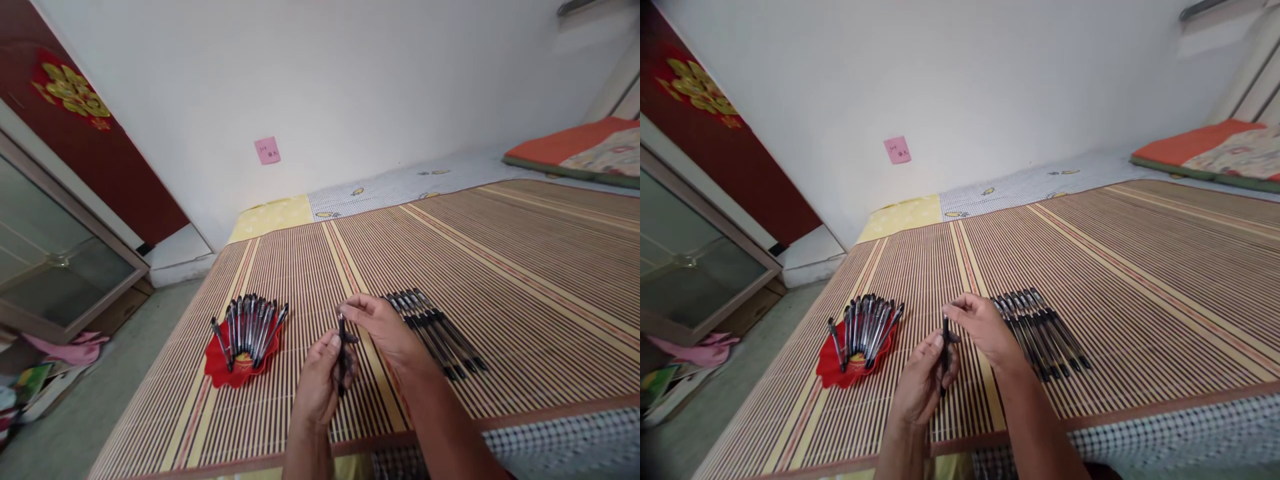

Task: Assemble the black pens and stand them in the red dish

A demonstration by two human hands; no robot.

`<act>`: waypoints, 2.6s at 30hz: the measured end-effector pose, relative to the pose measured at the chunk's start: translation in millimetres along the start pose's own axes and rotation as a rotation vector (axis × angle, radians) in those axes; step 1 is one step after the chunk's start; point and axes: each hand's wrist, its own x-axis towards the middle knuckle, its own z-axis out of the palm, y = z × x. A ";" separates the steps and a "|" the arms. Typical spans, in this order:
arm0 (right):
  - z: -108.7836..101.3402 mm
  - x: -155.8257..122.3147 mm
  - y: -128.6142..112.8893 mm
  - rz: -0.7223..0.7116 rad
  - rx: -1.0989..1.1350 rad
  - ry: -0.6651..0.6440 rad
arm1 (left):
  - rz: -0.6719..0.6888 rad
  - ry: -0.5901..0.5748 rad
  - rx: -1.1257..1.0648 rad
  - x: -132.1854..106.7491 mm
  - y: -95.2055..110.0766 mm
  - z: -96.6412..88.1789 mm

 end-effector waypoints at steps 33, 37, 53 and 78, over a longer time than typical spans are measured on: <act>5.2 5.1 27.2 0.025 -1.300 0.067 | 0.313 0.524 0.021 13.6 3.3 -24.1; -3.2 7.3 25.0 -0.015 -1.181 0.198 | 0.293 0.516 0.023 14.3 3.1 -25.7; 8.0 6.7 38.1 -0.028 -0.938 0.120 | 0.206 0.424 0.073 13.4 -7.3 -26.2; 1.9 2.4 -6.4 -0.139 0.150 0.076 | 0.091 0.174 0.336 10.6 -8.9 -13.6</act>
